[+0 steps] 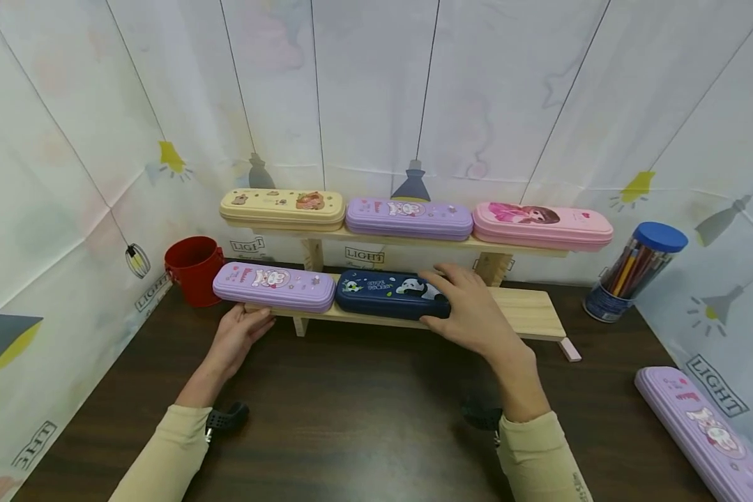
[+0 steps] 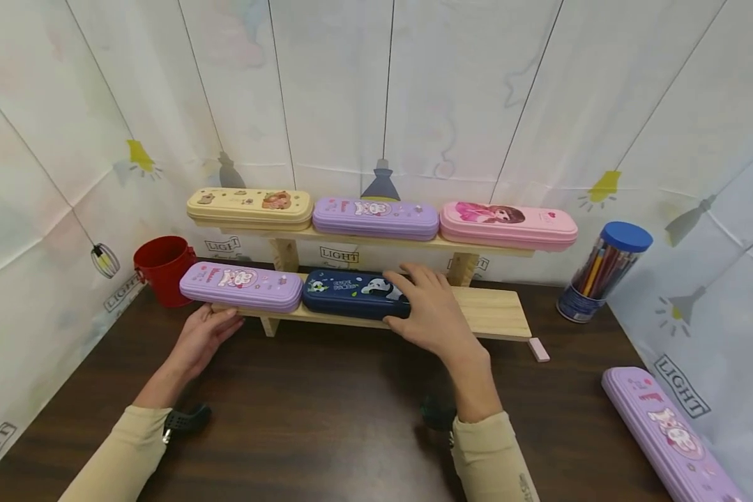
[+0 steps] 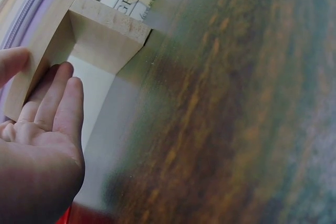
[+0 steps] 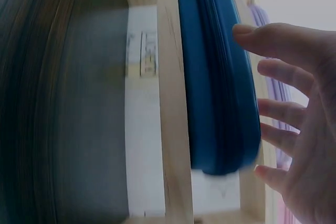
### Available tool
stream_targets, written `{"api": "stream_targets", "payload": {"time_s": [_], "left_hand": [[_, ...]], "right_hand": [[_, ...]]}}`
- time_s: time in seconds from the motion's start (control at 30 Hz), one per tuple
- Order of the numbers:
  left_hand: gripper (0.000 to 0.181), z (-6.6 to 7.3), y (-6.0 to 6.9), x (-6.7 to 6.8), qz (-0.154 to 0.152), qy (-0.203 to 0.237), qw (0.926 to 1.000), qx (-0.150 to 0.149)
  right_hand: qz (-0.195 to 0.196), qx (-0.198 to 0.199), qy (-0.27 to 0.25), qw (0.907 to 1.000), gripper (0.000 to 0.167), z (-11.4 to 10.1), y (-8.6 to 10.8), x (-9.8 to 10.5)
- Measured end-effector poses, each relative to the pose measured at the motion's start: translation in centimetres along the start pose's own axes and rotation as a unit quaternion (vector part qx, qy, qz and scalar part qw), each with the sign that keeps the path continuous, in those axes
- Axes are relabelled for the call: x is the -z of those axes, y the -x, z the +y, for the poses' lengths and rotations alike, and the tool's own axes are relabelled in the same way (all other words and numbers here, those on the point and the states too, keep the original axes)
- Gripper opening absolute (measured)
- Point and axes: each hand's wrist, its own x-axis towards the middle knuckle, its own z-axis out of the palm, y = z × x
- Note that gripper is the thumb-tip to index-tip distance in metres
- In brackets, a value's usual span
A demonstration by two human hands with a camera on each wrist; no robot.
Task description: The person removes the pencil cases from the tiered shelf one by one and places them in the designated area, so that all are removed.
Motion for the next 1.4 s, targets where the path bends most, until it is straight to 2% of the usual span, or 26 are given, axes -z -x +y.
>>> {"api": "stream_targets", "payload": {"time_s": [0.27, 0.6, 0.9, 1.17, 1.4], "left_hand": [[0.058, -0.1, -0.1, 0.0, -0.004, -0.004, 1.0, 0.001], [0.06, 0.1, -0.1, 0.0, 0.001, -0.001, 1.0, 0.004], [0.06, -0.1, -0.1, 0.0, 0.002, 0.002, 1.0, 0.01], [0.062, 0.0, 0.1, 0.1, 0.005, -0.004, 1.0, 0.006], [0.059, -0.2, 0.1, 0.1, 0.0, 0.004, 1.0, 0.002]], "right_hand": [[-0.01, 0.018, 0.024, 0.9995, 0.071, -2.3, -2.1, -1.8], [-0.036, 0.015, 0.033, 0.9987, 0.066, -2.8, -3.4, -3.0], [-0.064, -0.017, 0.007, 0.9978, 0.066, -3.1, -2.4, -2.3], [-0.065, -0.031, -0.007, 0.9974, 0.068, -3.2, -1.4, -1.9], [-0.06, -0.045, -0.01, 0.9971, 0.069, -2.6, 0.2, -0.7]]}}
